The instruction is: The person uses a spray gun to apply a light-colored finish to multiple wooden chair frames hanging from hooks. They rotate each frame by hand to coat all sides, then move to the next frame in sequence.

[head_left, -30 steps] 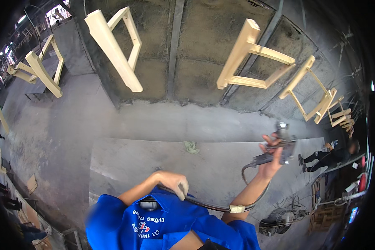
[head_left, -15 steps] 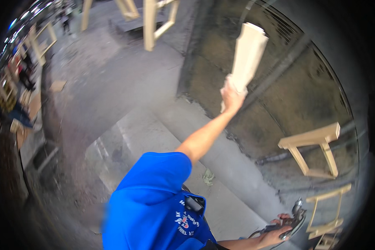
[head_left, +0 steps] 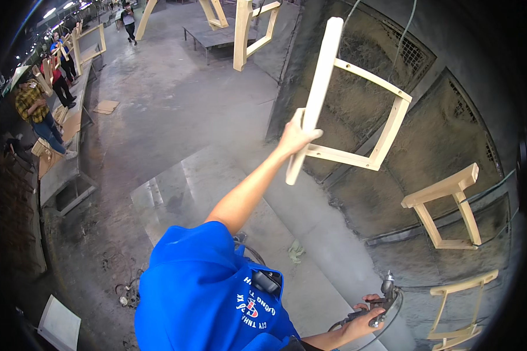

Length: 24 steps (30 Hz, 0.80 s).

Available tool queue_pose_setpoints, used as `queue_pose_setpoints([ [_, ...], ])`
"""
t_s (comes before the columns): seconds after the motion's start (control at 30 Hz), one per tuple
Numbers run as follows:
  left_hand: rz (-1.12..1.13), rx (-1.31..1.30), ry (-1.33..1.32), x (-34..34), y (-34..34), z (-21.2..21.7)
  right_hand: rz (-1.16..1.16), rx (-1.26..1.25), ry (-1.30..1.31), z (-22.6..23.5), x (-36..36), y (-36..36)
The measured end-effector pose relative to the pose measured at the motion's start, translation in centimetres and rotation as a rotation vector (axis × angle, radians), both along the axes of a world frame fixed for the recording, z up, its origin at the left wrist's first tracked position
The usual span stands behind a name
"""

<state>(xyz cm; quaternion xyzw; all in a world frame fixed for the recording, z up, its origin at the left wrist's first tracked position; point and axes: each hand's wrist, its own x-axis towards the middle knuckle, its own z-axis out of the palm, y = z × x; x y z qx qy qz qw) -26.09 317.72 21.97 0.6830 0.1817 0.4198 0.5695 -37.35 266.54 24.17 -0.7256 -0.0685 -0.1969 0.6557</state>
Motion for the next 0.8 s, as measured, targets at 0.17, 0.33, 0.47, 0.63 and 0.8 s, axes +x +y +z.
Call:
queue_pose_setpoints([
  [0.17, 0.027, 0.085, 0.097, -5.0, -0.4, -0.5, 0.043, -0.042, -0.214, -1.0, -0.6, 1.0],
  [0.33, -0.018, 0.234, 0.102, -7.0, -1.9, 1.5, 0.225, 0.062, -0.270, -1.1, -3.2, 1.4],
  [0.47, -0.052, 0.197, 0.117, -7.7, -4.8, 3.7, 0.472, 0.336, -0.117, 0.5, -3.5, 1.4],
  [0.63, -0.100, 0.163, 0.149, -8.9, -9.3, 6.0, 0.176, 0.429, -0.201, 1.2, -2.2, 2.2],
  [0.8, -0.168, 0.117, 0.107, -9.6, -12.8, 6.8, 0.315, 0.383, -0.242, -1.3, -3.3, -1.1],
])
